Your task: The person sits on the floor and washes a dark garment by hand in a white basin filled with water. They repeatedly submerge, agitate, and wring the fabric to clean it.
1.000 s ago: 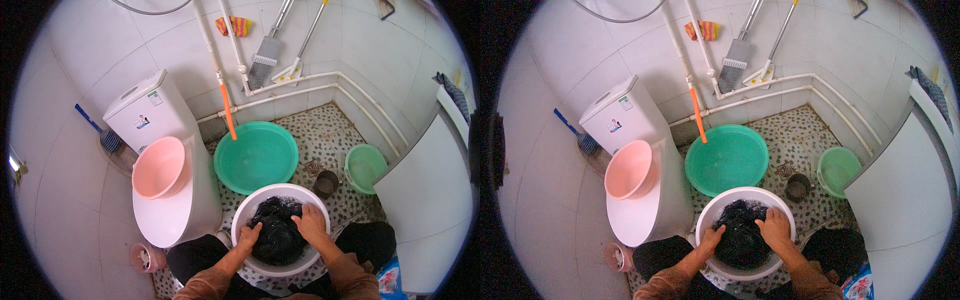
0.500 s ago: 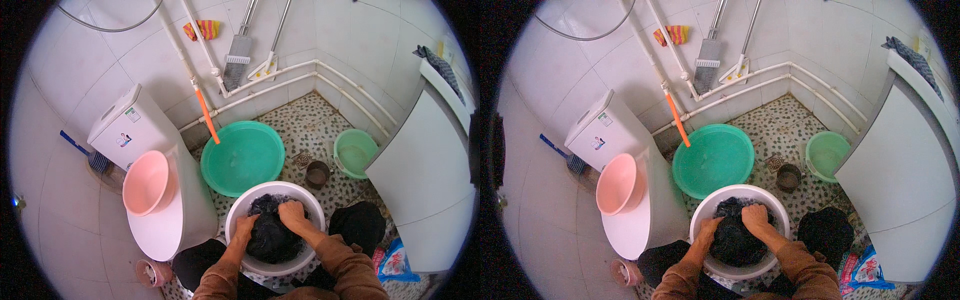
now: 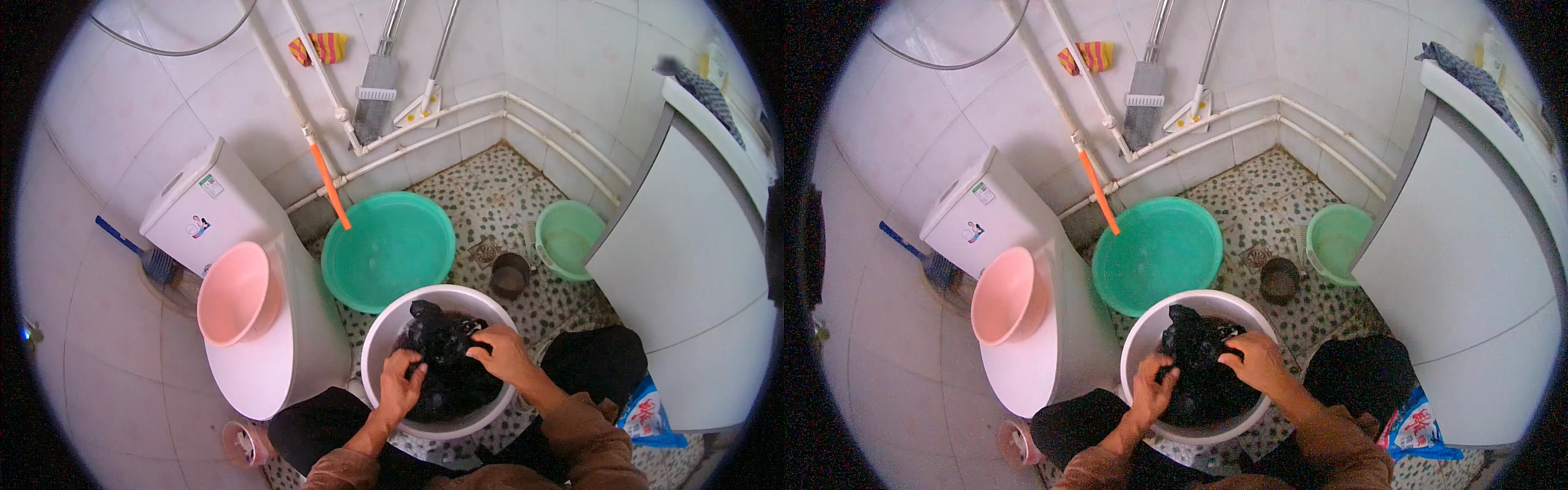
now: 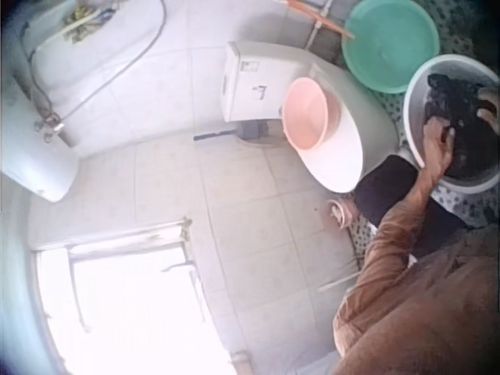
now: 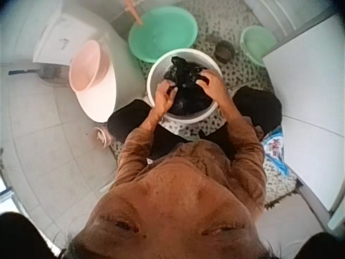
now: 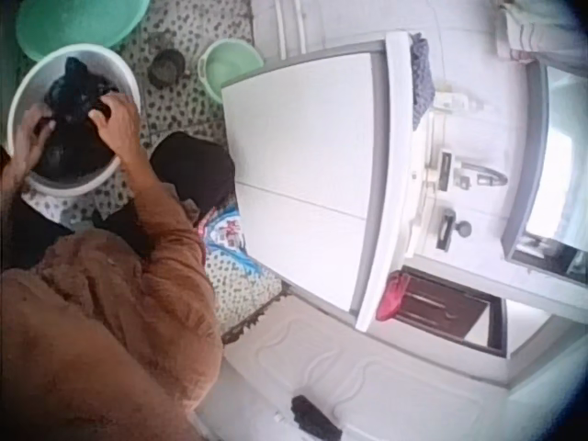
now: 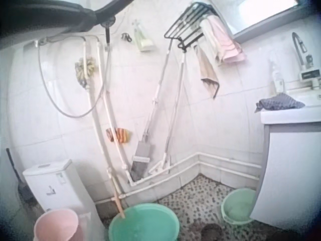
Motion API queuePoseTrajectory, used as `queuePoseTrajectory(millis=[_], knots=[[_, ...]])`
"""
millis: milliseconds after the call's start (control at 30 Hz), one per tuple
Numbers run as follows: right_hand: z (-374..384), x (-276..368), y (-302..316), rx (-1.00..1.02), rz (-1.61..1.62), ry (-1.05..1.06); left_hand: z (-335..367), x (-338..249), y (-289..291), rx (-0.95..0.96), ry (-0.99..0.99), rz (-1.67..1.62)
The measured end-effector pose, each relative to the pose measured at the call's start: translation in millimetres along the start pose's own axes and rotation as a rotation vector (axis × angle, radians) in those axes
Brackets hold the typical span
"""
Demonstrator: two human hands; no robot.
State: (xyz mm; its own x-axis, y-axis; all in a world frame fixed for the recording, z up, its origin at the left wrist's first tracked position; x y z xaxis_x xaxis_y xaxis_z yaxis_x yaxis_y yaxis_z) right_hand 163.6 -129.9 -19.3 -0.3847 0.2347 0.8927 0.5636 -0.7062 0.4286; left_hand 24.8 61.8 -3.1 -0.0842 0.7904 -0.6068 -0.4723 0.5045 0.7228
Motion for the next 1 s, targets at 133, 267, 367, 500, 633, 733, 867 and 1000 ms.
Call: queuePoseTrajectory(millis=[133, 267, 367, 500, 633, 733, 867, 1000], knots=[[-12.1, -10.8, -2.4, -0.084, 0.183, 0.029, -13.0, -21.8, -1.9, 0.100, -0.291, 0.089], [-13.5, -15.8, -30.5, 0.038, 0.015, -0.087, -14.8, -35.3, -6.6, 0.184, -0.457, 0.237], [-11.5, -22.2, -52.4, 0.103, -0.156, -0.119, -17.9, -8.5, -27.2, 0.190, -0.141, 0.189], [7.4, -19.1, -79.5, 0.098, -0.435, -0.047, -4.1, 32.5, -64.2, 0.404, 0.165, 0.307], [37.3, -20.5, -91.0, 0.081, -0.484, -0.012, 21.8, 50.0, -77.3, 0.534, 0.334, 0.359], [48.5, -25.6, -99.2, 0.073, -0.530, -0.036, 27.9, 73.0, -87.9, 0.443, 0.366, 0.304], [50.6, -36.8, -99.5, -0.042, -0.583, 0.055, 41.3, 80.3, -88.7, 0.466, 0.571, 0.219], [52.5, -33.3, -97.5, -0.096, -0.450, 0.006, 33.7, 121.2, -109.3, 0.337, 0.708, -0.153]])
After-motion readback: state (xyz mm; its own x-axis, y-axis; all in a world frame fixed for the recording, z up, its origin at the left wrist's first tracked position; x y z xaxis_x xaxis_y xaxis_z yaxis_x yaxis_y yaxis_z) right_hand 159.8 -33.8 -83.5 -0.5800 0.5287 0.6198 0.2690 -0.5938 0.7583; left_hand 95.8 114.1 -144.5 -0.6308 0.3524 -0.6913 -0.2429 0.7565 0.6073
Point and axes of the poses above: each hand's wrist, its own z-axis towards the middle knuckle, its own y-axis out of the back of the hand, x = y × z, the point moved 5 cm from there along z, towards the middle knuckle, and after that the axes turned 13 degrees about z, right-handed, at the moved point
